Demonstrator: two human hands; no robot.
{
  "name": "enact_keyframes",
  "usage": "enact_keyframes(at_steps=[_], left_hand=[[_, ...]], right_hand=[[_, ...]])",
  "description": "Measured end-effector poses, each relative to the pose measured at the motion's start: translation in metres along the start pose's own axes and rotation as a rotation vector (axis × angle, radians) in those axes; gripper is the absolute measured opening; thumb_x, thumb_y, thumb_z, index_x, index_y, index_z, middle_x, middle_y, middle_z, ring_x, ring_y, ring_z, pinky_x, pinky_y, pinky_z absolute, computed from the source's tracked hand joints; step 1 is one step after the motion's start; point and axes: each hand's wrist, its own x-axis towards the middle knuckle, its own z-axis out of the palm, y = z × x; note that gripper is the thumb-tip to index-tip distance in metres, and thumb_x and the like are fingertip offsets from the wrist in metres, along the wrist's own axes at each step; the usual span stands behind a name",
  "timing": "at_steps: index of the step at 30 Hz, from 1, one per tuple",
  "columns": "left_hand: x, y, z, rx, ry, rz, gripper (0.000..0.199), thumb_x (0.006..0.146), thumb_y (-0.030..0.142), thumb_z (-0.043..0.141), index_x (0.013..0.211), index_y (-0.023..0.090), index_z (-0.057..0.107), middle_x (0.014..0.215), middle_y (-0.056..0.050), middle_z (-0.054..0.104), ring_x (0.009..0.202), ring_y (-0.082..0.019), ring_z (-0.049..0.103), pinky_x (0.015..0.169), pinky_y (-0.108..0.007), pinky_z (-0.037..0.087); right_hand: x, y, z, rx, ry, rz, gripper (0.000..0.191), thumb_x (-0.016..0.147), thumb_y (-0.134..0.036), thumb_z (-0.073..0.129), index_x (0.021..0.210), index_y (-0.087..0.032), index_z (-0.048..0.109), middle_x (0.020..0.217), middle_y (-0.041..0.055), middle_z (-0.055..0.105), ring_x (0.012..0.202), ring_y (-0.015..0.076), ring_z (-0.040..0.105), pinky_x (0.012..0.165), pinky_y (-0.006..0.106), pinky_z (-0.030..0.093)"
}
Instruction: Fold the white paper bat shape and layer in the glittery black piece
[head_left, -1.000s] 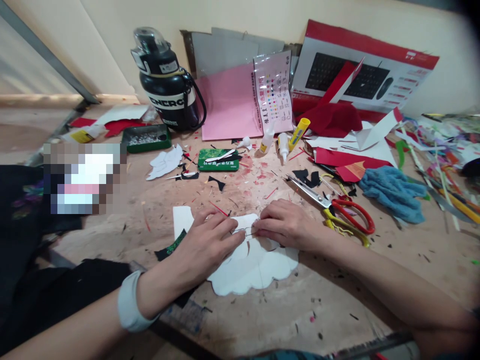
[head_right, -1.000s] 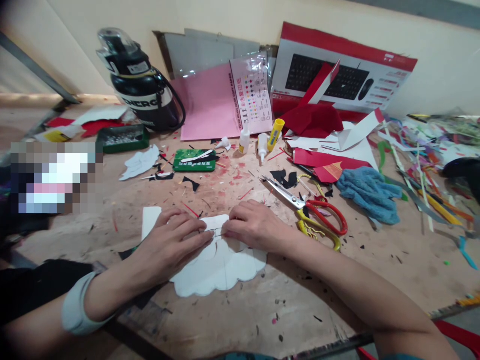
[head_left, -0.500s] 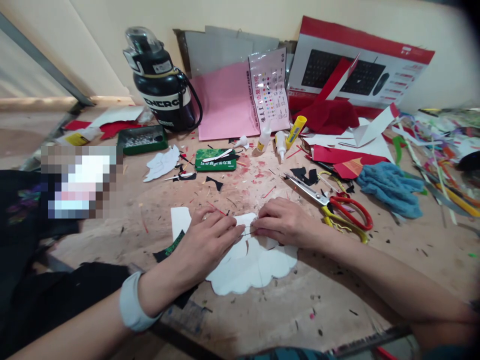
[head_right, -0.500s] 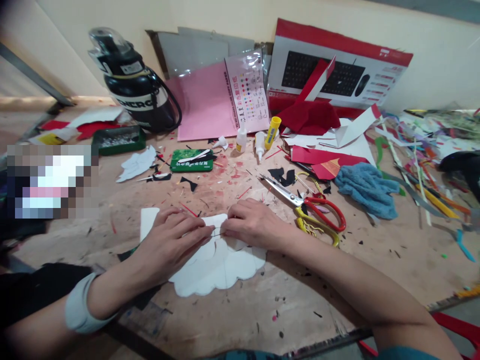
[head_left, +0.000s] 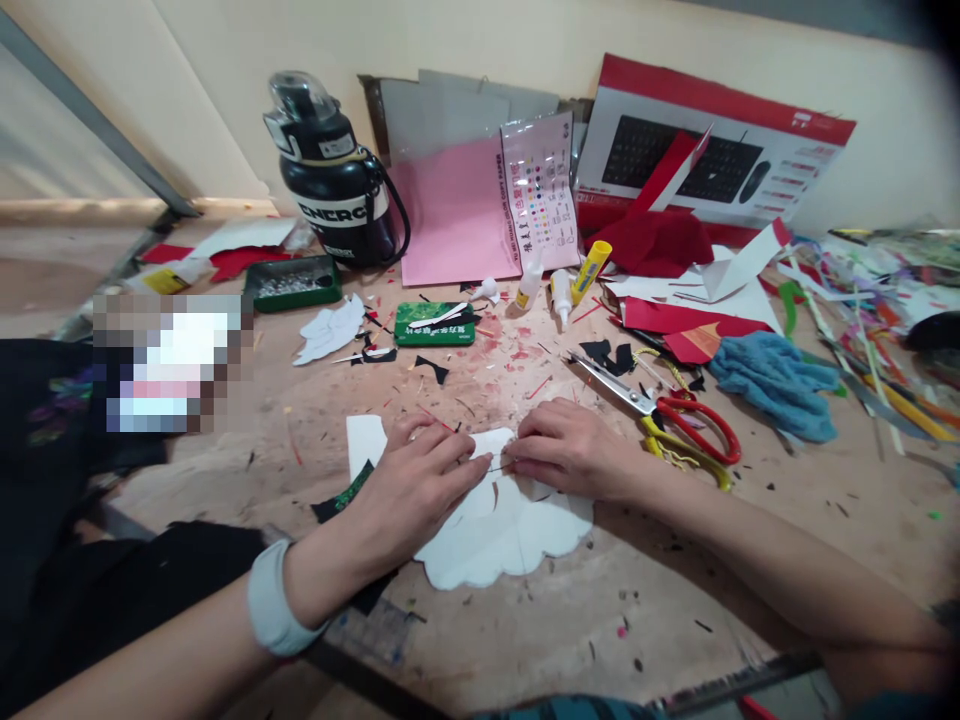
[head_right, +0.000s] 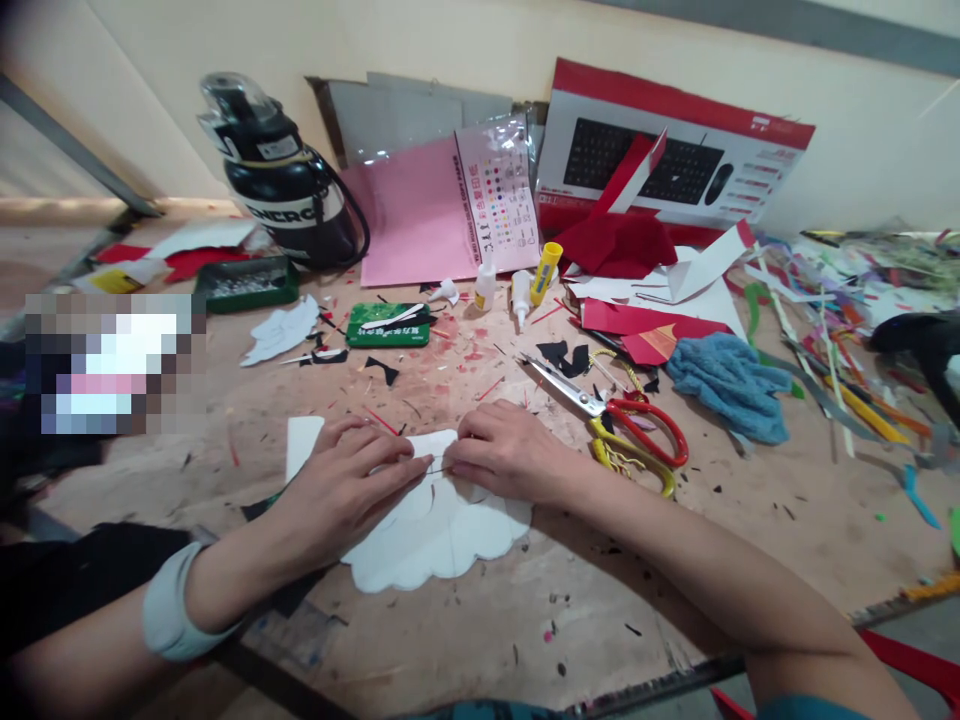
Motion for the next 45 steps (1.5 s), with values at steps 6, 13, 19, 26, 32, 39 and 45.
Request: enact_keyframes(at_steps=[6, 13, 19, 26, 32, 39, 45], left_hand=[[0.001, 0.001, 0.001, -0.016, -0.009, -0.050, 0.021, 0.103, 0.024, 0.048, 0.115, 0.018, 0.064, 0.098, -0.004, 0.070, 0.091, -0.022, 0.061, 0.094, -0.043, 0.035], [0.000, 0.000, 0.001, -0.046, 0.014, -0.079, 0.021, 0.101, 0.023, 0.052, 0.113, 0.017, 0.067, 0.099, -0.006, 0.069, 0.092, -0.021, 0.063, 0.095, -0.043, 0.038], [-0.002, 0.000, 0.002, -0.061, 0.002, -0.076, 0.022, 0.102, 0.024, 0.051, 0.114, 0.018, 0.068, 0.099, -0.006, 0.069, 0.092, -0.021, 0.064, 0.096, -0.045, 0.037], [-0.003, -0.001, 0.002, -0.066, -0.004, -0.070, 0.022, 0.102, 0.022, 0.050, 0.113, 0.018, 0.068, 0.099, -0.006, 0.069, 0.092, -0.021, 0.063, 0.097, -0.044, 0.036], [-0.003, -0.001, 0.004, -0.070, 0.013, -0.060, 0.019, 0.101, 0.021, 0.050, 0.109, 0.017, 0.068, 0.100, -0.006, 0.069, 0.095, -0.022, 0.062, 0.097, -0.043, 0.035], [-0.002, 0.000, 0.002, -0.071, 0.013, -0.069, 0.019, 0.102, 0.021, 0.049, 0.109, 0.019, 0.067, 0.101, -0.005, 0.069, 0.096, -0.021, 0.061, 0.099, -0.044, 0.035], [-0.002, -0.001, 0.003, -0.085, 0.010, -0.063, 0.021, 0.102, 0.021, 0.048, 0.108, 0.018, 0.068, 0.102, -0.006, 0.069, 0.095, -0.022, 0.062, 0.099, -0.045, 0.033]], right_hand=[[0.001, -0.001, 0.002, 0.004, -0.003, 0.008, 0.016, 0.098, -0.027, 0.059, 0.095, -0.020, 0.072, 0.086, 0.0048, 0.068, 0.078, 0.0174, 0.059, 0.069, 0.031, 0.042], [0.000, -0.002, 0.002, -0.002, 0.013, 0.011, 0.016, 0.098, -0.029, 0.060, 0.094, -0.020, 0.072, 0.086, 0.0045, 0.068, 0.078, 0.0171, 0.059, 0.070, 0.032, 0.042], [0.000, 0.000, 0.004, 0.022, 0.013, 0.021, 0.015, 0.098, -0.028, 0.060, 0.095, -0.019, 0.072, 0.086, 0.0048, 0.068, 0.078, 0.0173, 0.060, 0.070, 0.032, 0.044], [-0.005, -0.019, -0.014, 0.063, 0.137, 0.017, 0.016, 0.094, -0.023, 0.063, 0.104, -0.013, 0.069, 0.091, 0.0108, 0.072, 0.079, 0.0196, 0.063, 0.070, 0.033, 0.050], [-0.036, -0.069, -0.015, -0.038, -0.096, -0.135, 0.053, 0.095, -0.042, 0.061, 0.134, -0.005, 0.057, 0.135, 0.0161, 0.064, 0.129, 0.0250, 0.056, 0.104, 0.039, 0.047], [-0.044, -0.071, -0.005, 0.061, -0.390, -0.071, 0.088, 0.095, -0.067, 0.046, 0.152, -0.001, 0.034, 0.157, 0.0205, 0.037, 0.152, 0.0275, 0.023, 0.124, 0.047, 0.024], [-0.042, -0.066, -0.002, 0.051, -0.376, -0.098, 0.086, 0.097, -0.065, 0.044, 0.152, 0.000, 0.034, 0.158, 0.0187, 0.034, 0.152, 0.0267, 0.021, 0.126, 0.046, 0.015]])
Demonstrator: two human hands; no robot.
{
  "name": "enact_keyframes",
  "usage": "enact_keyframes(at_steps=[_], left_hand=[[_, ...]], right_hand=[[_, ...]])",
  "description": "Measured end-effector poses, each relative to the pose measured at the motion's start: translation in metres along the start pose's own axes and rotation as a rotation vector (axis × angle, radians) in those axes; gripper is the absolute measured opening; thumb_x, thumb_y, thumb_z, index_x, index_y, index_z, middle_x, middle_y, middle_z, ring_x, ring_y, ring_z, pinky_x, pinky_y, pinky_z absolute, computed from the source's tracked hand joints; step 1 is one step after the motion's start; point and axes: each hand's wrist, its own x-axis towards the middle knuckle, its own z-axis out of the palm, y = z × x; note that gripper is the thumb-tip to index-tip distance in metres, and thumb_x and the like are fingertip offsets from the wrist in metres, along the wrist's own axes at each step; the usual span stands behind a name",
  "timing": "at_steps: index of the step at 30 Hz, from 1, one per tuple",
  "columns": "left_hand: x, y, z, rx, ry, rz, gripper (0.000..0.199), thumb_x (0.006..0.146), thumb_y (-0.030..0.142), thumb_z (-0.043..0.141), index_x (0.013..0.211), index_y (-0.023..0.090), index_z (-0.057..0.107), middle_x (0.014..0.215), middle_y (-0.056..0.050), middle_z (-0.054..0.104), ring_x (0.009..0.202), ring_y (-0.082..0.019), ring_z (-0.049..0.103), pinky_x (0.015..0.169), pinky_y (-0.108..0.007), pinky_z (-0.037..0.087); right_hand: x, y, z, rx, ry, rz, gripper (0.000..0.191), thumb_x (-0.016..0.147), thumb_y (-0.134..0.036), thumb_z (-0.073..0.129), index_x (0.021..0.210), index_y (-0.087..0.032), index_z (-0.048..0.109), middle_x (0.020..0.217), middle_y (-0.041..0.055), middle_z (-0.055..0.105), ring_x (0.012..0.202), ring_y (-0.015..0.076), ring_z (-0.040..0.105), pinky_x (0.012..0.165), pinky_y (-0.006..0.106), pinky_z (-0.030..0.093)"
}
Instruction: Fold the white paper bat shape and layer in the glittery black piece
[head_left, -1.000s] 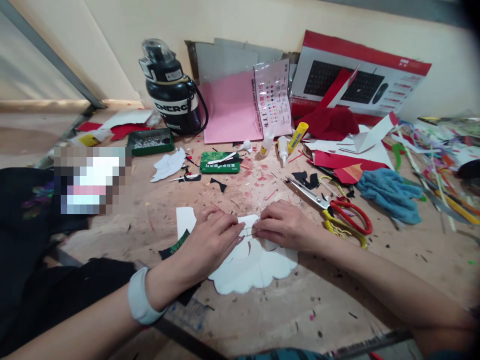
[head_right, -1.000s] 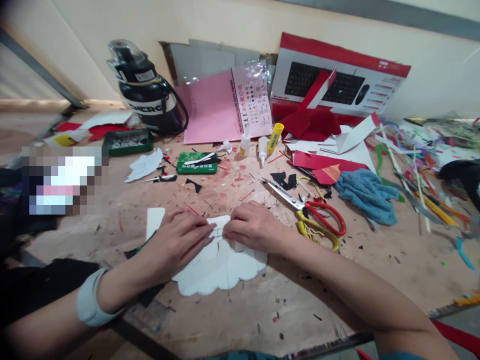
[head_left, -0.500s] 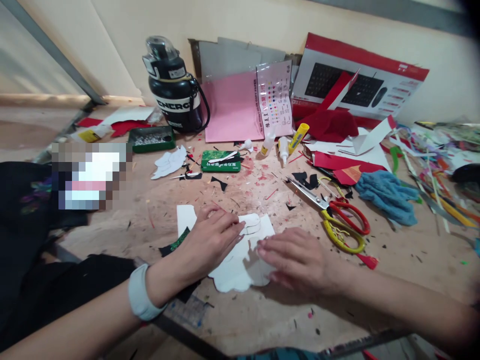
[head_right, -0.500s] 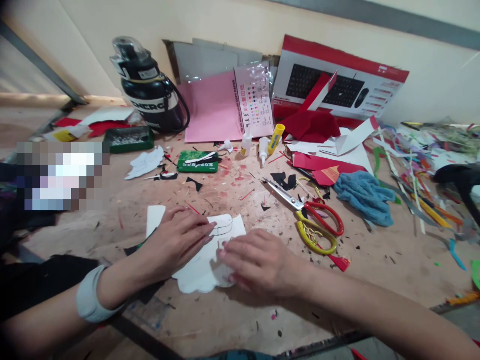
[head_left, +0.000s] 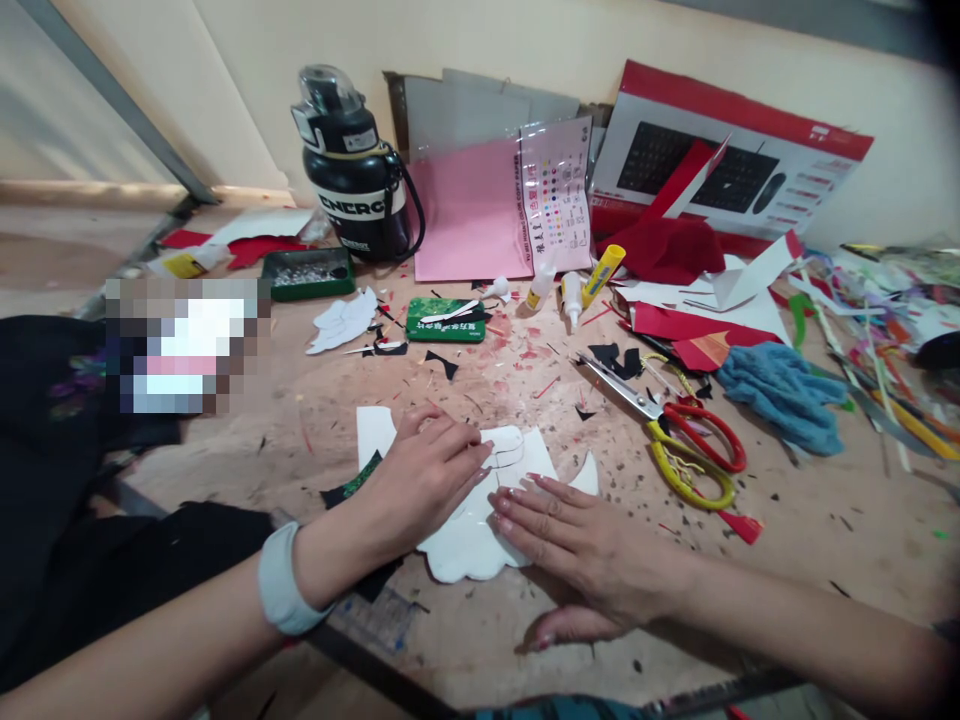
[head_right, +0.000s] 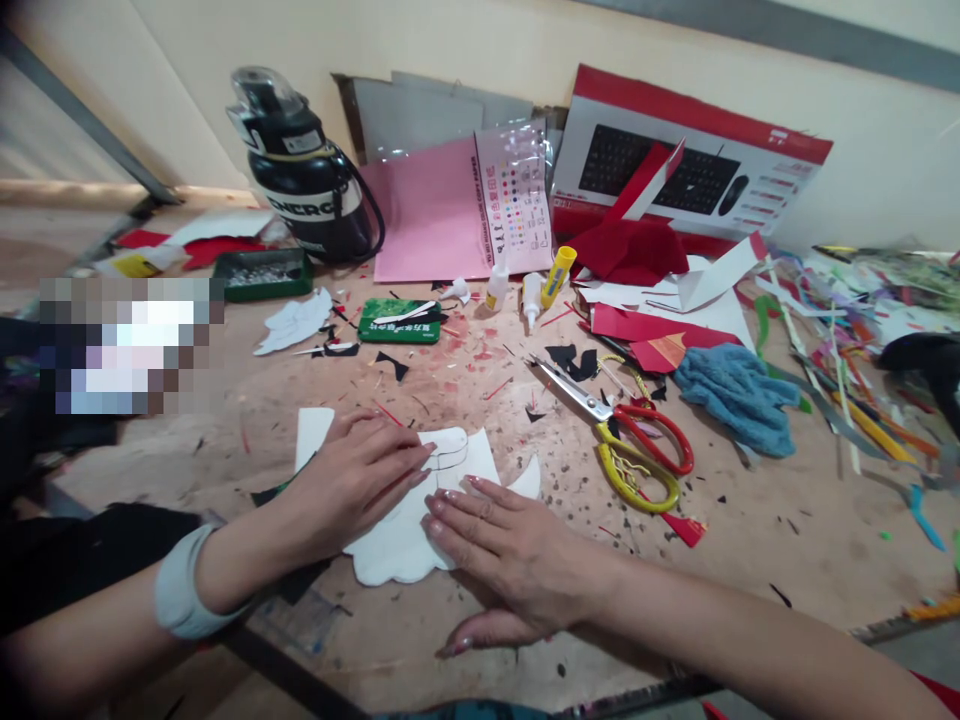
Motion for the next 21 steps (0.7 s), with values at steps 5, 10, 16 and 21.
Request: enact_keyframes(at_steps=[5, 10, 16, 21], left_hand=[[0.0006, -0.0003, -0.0005, -0.010, 0.001, 0.005, 0.021, 0.102, 0.021, 0.048, 0.108, 0.017, 0.068, 0.100, -0.006, 0.069, 0.094, -0.022, 0.062, 0.098, -0.044, 0.034], [0.0007, -0.0005, -0.0018, -0.010, -0.011, 0.000, 0.021, 0.102, 0.022, 0.048, 0.109, 0.018, 0.067, 0.101, -0.006, 0.069, 0.095, -0.022, 0.061, 0.098, -0.044, 0.034], [0.0003, -0.0011, -0.0005, -0.014, -0.012, -0.004, 0.021, 0.103, 0.022, 0.047, 0.111, 0.019, 0.066, 0.101, -0.005, 0.068, 0.096, -0.022, 0.061, 0.098, -0.044, 0.034], [0.0007, -0.0011, -0.0007, -0.006, -0.015, 0.001, 0.020, 0.102, 0.022, 0.047, 0.108, 0.019, 0.066, 0.100, -0.005, 0.069, 0.095, -0.022, 0.061, 0.098, -0.044, 0.034]], right_hand=[[0.0024, 0.0006, 0.0018, -0.008, 0.019, 0.002, 0.084, 0.097, -0.064, 0.045, 0.150, 0.000, 0.037, 0.158, 0.0182, 0.036, 0.152, 0.0261, 0.022, 0.126, 0.044, 0.019], [0.0039, -0.0002, 0.0025, -0.010, 0.029, 0.007, 0.083, 0.097, -0.064, 0.045, 0.149, 0.000, 0.039, 0.157, 0.0190, 0.037, 0.151, 0.0263, 0.024, 0.126, 0.044, 0.019], [0.0046, -0.0020, 0.0030, 0.014, 0.016, 0.028, 0.085, 0.097, -0.065, 0.044, 0.151, 0.000, 0.036, 0.158, 0.0190, 0.035, 0.151, 0.0268, 0.024, 0.126, 0.044, 0.019], [0.0039, -0.0020, 0.0050, 0.011, 0.008, 0.031, 0.085, 0.098, -0.064, 0.044, 0.153, 0.000, 0.031, 0.159, 0.0189, 0.033, 0.152, 0.0268, 0.022, 0.126, 0.044, 0.018]])
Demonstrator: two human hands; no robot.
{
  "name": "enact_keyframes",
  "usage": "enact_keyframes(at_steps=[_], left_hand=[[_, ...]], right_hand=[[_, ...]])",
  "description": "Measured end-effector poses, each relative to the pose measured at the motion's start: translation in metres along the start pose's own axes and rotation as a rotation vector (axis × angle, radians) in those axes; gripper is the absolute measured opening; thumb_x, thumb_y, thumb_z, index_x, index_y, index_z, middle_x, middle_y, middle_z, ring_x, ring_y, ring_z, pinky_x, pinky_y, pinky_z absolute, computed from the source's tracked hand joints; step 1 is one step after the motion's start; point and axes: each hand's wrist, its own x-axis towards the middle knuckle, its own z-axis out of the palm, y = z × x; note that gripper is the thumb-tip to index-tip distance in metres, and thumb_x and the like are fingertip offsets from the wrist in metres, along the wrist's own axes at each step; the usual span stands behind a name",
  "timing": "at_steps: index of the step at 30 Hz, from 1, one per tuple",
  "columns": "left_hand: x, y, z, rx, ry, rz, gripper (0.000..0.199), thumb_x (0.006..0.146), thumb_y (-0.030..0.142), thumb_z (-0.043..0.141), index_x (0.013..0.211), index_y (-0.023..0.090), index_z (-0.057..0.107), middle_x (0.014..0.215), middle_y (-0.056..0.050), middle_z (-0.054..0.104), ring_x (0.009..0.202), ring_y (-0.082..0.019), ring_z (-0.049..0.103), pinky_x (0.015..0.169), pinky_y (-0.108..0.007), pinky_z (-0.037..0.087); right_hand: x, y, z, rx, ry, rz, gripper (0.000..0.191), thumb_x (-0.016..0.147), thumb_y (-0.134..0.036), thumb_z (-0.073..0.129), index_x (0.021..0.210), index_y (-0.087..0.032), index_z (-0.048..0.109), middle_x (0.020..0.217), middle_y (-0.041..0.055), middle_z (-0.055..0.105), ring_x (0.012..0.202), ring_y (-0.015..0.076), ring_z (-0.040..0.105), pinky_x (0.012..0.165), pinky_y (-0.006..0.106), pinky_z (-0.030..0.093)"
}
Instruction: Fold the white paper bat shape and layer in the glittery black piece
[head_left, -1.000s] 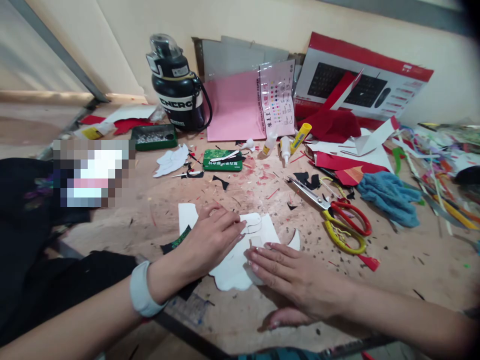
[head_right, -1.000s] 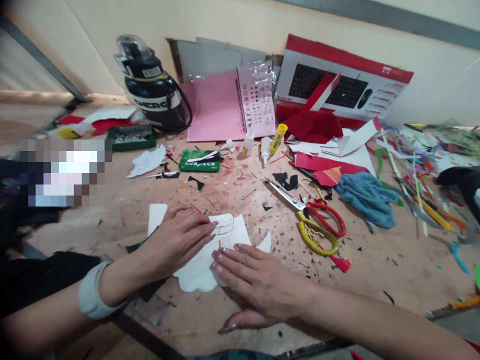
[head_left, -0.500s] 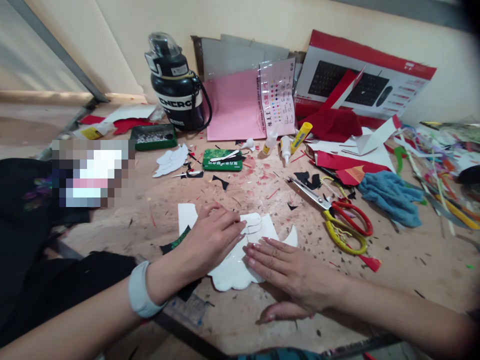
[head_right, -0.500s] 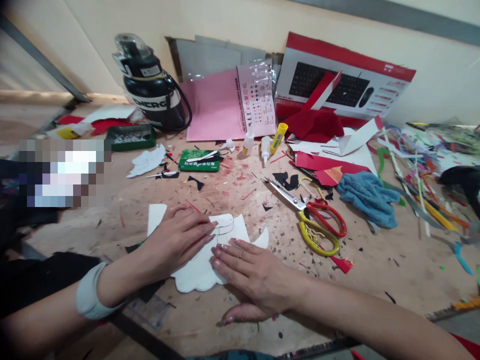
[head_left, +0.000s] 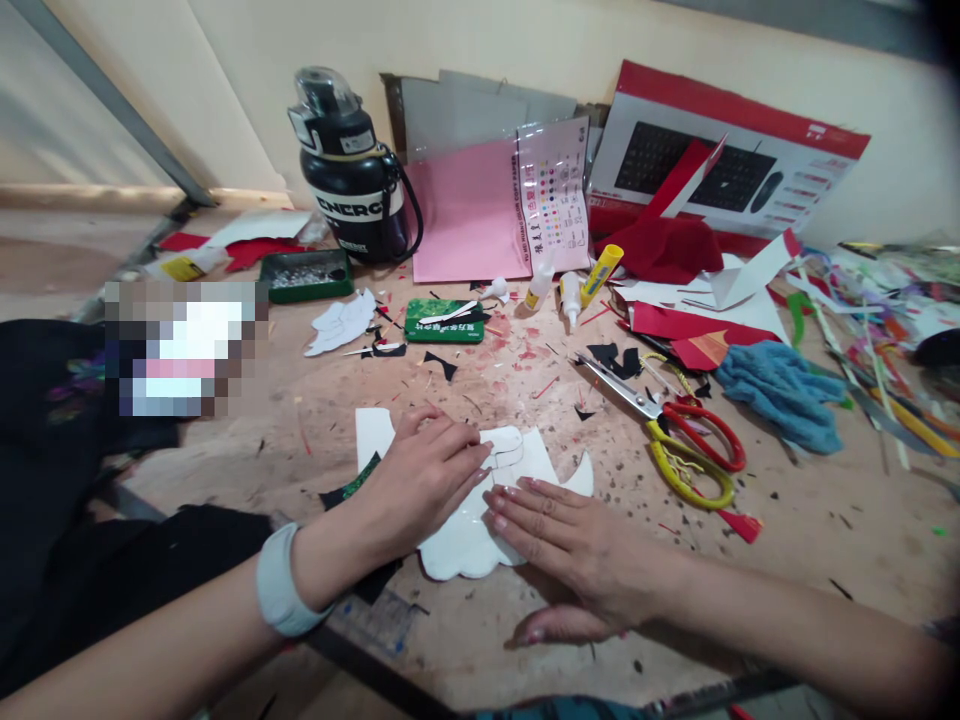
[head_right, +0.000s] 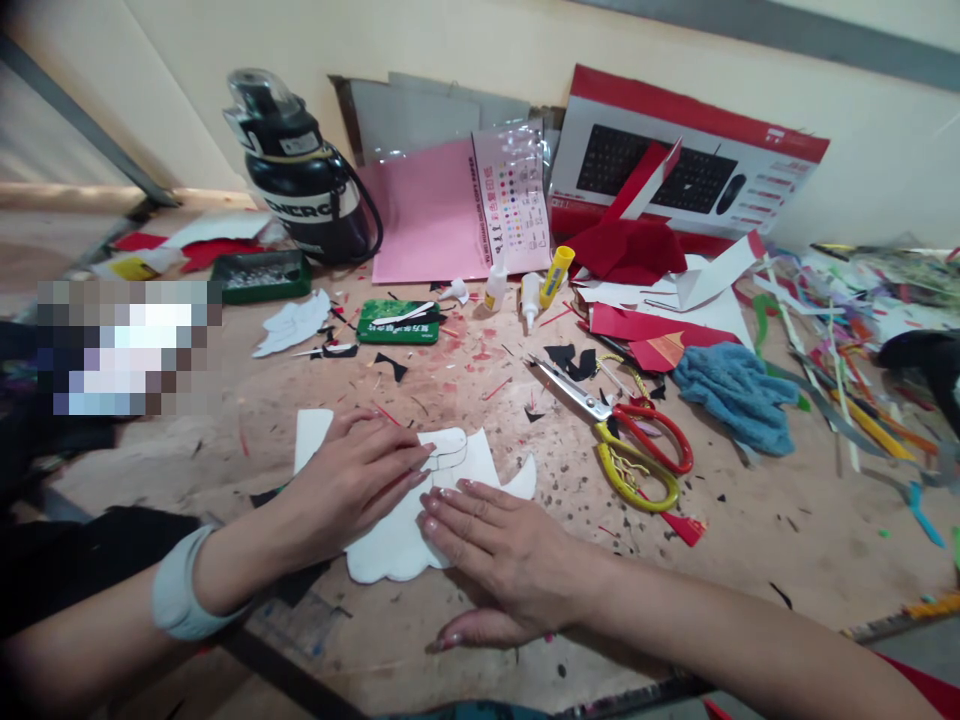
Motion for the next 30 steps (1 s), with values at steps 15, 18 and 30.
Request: enact_keyframes(at_steps=[15, 18, 30], left_hand=[[-0.0002, -0.0001, 0.0003, -0.012, -0.003, -0.003, 0.021, 0.102, 0.022, 0.048, 0.109, 0.017, 0.068, 0.101, -0.006, 0.068, 0.095, -0.023, 0.061, 0.098, -0.045, 0.033], [0.0001, -0.0002, 0.0009, -0.015, -0.008, -0.004, 0.021, 0.102, 0.022, 0.048, 0.109, 0.018, 0.068, 0.101, -0.006, 0.068, 0.095, -0.022, 0.061, 0.098, -0.044, 0.033], [0.0002, 0.0017, -0.0014, -0.027, -0.006, -0.015, 0.021, 0.100, 0.021, 0.049, 0.109, 0.018, 0.068, 0.102, -0.007, 0.069, 0.096, -0.023, 0.062, 0.099, -0.045, 0.033]], right_hand=[[0.0021, -0.0020, 0.0004, -0.015, 0.028, -0.001, 0.083, 0.099, -0.062, 0.044, 0.151, 0.001, 0.034, 0.157, 0.0201, 0.037, 0.151, 0.0276, 0.025, 0.126, 0.044, 0.019], [0.0020, -0.0021, 0.0006, -0.008, 0.023, 0.007, 0.082, 0.099, -0.062, 0.044, 0.152, 0.000, 0.034, 0.157, 0.0195, 0.037, 0.151, 0.0268, 0.025, 0.126, 0.044, 0.019], [0.0021, -0.0022, 0.0038, -0.015, 0.043, 0.010, 0.081, 0.098, -0.062, 0.044, 0.151, 0.000, 0.036, 0.157, 0.0189, 0.037, 0.150, 0.0270, 0.026, 0.126, 0.044, 0.020]])
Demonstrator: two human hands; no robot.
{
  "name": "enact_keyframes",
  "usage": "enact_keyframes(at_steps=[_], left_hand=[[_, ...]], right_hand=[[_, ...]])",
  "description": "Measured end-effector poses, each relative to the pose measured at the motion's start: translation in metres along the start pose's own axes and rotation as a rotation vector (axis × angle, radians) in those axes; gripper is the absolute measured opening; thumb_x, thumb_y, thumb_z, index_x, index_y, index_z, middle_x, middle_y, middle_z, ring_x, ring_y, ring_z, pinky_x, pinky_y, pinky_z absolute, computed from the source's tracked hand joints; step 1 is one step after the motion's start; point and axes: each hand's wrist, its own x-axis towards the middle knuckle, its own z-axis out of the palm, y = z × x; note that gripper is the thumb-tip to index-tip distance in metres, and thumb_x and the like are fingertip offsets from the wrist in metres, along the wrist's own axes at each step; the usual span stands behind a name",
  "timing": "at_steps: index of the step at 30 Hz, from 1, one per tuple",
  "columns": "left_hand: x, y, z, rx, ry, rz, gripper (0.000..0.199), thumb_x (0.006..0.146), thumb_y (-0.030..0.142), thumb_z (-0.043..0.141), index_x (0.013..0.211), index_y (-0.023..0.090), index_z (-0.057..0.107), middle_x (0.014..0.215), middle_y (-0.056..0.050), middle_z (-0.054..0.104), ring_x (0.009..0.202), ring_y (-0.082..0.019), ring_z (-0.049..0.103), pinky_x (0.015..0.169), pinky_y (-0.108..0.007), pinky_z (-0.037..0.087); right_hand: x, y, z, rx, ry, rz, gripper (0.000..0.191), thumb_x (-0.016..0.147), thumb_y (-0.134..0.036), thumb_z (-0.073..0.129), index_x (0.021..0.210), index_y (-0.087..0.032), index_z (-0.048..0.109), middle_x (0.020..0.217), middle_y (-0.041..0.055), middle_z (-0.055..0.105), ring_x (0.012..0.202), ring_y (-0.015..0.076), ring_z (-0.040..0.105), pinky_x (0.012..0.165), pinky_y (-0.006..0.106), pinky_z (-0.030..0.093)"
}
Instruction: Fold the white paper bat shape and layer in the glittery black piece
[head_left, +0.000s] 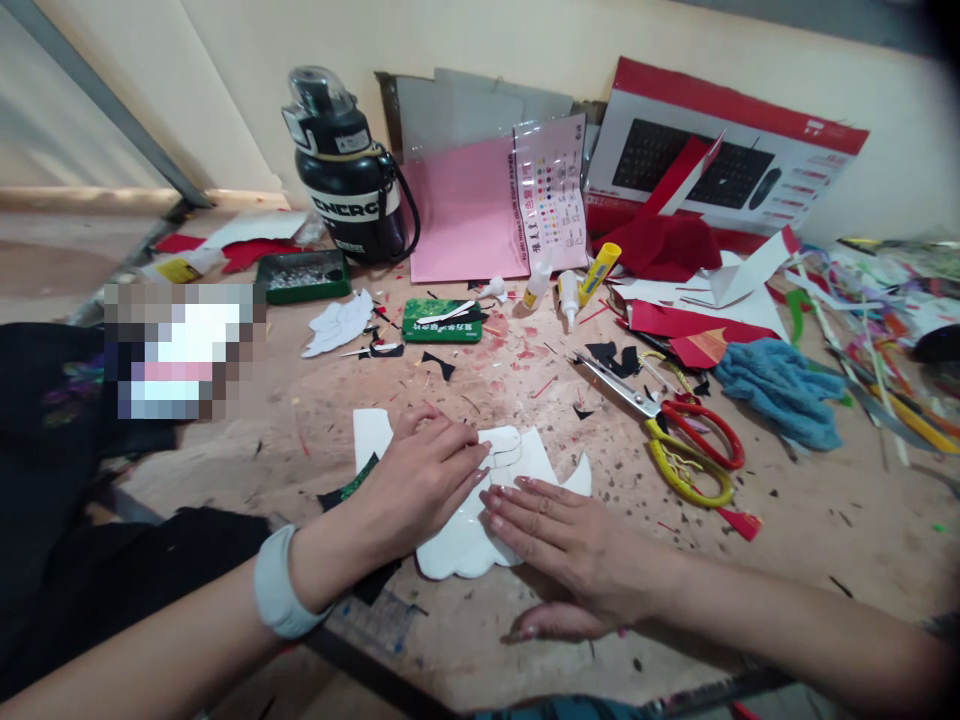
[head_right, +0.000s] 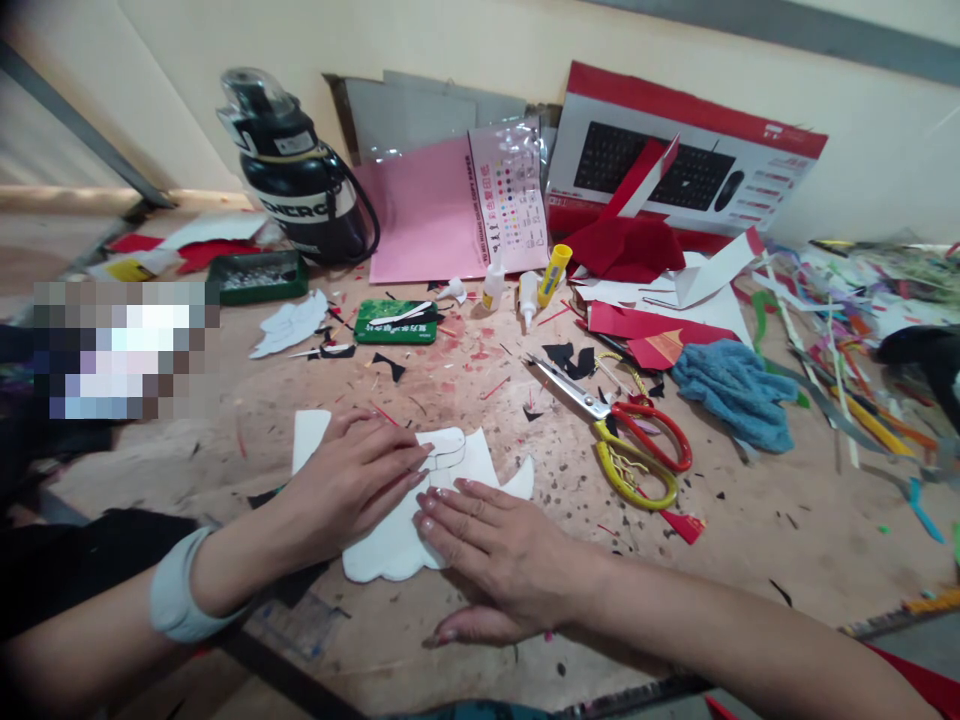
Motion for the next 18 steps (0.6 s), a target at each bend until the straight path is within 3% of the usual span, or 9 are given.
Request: enact_keyframes(at_steps=[18], left_hand=[[0.0010, 0.0024, -0.0011, 0.066, -0.013, 0.011, 0.022, 0.099, 0.025, 0.050, 0.109, 0.016, 0.068, 0.103, -0.008, 0.070, 0.097, -0.025, 0.061, 0.098, -0.046, 0.034]], right_hand=[[0.0007, 0.0025, -0.0003, 0.022, 0.036, -0.012, 0.079, 0.098, -0.057, 0.049, 0.152, -0.001, 0.034, 0.156, 0.0196, 0.039, 0.151, 0.0248, 0.025, 0.125, 0.045, 0.021]])
